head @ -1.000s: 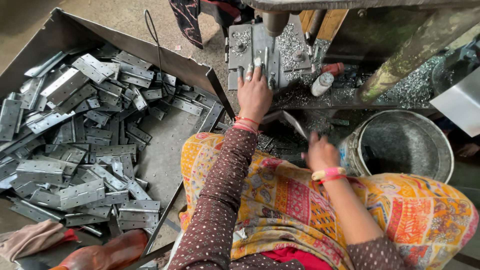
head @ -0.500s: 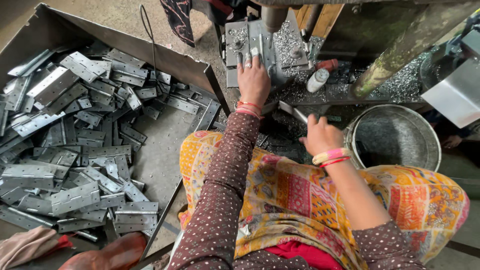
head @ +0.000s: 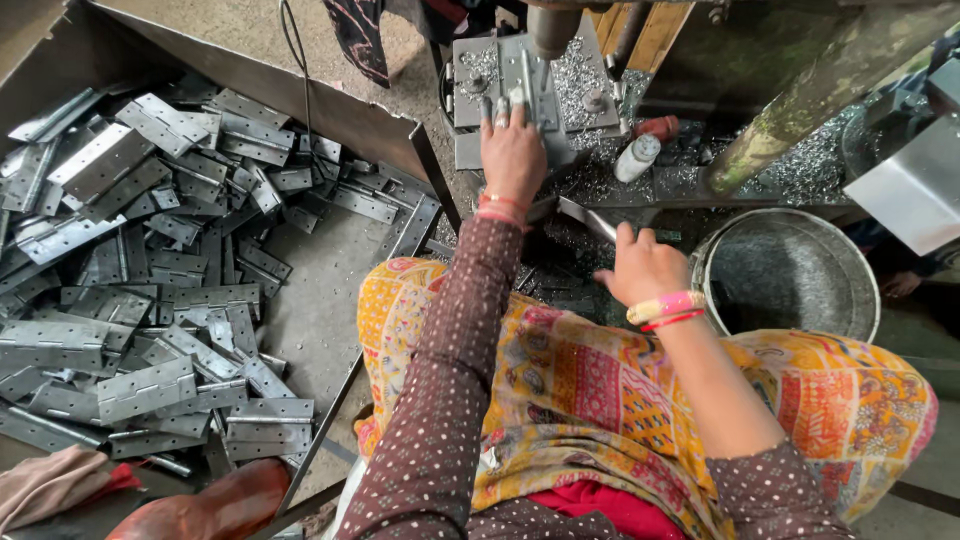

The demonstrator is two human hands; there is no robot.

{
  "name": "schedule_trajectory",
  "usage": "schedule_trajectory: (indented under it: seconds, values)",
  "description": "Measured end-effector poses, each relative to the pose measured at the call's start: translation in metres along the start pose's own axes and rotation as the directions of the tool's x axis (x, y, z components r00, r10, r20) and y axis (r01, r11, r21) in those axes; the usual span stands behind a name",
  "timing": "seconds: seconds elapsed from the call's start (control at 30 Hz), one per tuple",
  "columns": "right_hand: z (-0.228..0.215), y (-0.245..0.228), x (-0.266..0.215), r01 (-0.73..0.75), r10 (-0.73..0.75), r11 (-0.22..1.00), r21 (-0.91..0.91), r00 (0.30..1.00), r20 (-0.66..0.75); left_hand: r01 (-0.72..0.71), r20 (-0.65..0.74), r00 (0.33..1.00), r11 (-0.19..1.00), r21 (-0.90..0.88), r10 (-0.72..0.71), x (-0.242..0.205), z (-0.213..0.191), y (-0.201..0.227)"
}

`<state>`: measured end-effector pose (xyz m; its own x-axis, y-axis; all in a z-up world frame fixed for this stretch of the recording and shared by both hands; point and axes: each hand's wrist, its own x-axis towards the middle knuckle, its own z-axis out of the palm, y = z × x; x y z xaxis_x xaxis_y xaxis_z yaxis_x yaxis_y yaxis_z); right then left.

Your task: The person sits on the floor and repeatedly places metal brackets under a drill press, activates the machine to drill holes, and then removes the finished pieces. The processed brackets are placed into a nearby bin.

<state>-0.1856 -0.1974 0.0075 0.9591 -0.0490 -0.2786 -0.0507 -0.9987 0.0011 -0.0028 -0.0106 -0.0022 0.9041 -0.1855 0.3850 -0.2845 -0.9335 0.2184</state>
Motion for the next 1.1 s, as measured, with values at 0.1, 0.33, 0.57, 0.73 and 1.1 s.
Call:
schedule_trajectory:
  seconds: [0.1, 0.33, 0.57, 0.73, 1.1]
  values:
    - [0.007, -0.002, 0.003, -0.076, 0.076, 0.997, 0.001, 0.994, 0.08, 0.03, 0.075, 0.997, 0.999, -0.029, -0.028, 0.016, 0.005, 0.0]
    - [0.053, 0.004, -0.016, -0.045, 0.029, 0.995, 0.089, 0.985, 0.168, -0.023, 0.057, 0.998, 0.998, -0.058, 0.027, -0.02, -0.001, -0.002]
    - [-0.007, -0.007, -0.007, -0.069, 0.065, 0.996, 0.057, 0.996, 0.066, -0.028, 0.066, 0.997, 0.999, 0.023, 0.027, 0.013, -0.012, -0.014]
    - [0.028, -0.008, -0.004, -0.124, 0.097, 0.989, 0.083, 0.955, 0.281, -0.032, 0.018, 0.999, 0.999, -0.02, 0.032, 0.028, 0.005, -0.025]
    - [0.051, 0.029, -0.017, 0.049, -0.028, 0.996, 0.069, 0.96, -0.278, -0.164, -0.297, 0.941, 0.986, 0.02, 0.162, -0.033, -0.043, -0.084]
